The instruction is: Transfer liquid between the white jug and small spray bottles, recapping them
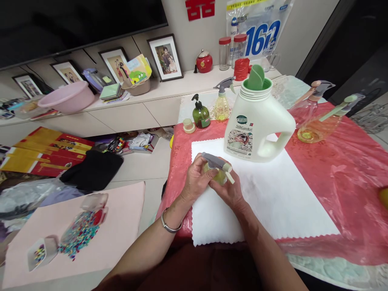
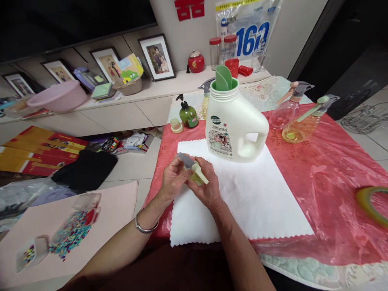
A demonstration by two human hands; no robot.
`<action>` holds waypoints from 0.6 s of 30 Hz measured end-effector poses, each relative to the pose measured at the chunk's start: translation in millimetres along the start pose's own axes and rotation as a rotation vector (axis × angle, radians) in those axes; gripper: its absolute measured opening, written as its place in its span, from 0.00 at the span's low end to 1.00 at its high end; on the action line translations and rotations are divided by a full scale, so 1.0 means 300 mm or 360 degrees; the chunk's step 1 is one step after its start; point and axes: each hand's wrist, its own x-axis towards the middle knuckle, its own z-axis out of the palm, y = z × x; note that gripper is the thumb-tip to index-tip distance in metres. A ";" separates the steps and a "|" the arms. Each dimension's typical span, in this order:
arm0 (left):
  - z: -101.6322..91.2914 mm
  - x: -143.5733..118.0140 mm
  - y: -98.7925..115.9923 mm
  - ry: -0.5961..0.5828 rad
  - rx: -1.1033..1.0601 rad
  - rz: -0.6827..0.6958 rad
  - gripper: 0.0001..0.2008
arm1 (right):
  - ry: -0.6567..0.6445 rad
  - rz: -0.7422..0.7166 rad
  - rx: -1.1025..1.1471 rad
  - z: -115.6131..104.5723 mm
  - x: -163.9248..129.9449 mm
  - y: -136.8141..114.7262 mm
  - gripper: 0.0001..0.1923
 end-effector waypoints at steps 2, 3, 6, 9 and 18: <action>0.000 -0.003 -0.002 -0.0039 -0.0086 -0.0023 0.19 | 0.0039 -0.0010 0.0009 -0.002 0.002 -0.004 0.27; 0.001 -0.005 -0.004 -0.0049 -0.0134 -0.0026 0.20 | 0.0058 -0.0011 0.0002 -0.003 0.003 -0.006 0.25; 0.002 -0.009 -0.011 -0.0073 -0.0222 -0.0022 0.21 | 0.0088 -0.0011 -0.0032 -0.005 0.009 -0.010 0.26; -0.005 -0.015 -0.016 -0.0112 -0.0161 -0.0057 0.19 | 0.0072 -0.0022 -0.0059 -0.009 0.016 -0.013 0.25; -0.002 -0.006 -0.036 0.0024 -0.0132 -0.0028 0.26 | 0.0032 -0.0042 -0.0123 -0.013 0.007 0.007 0.26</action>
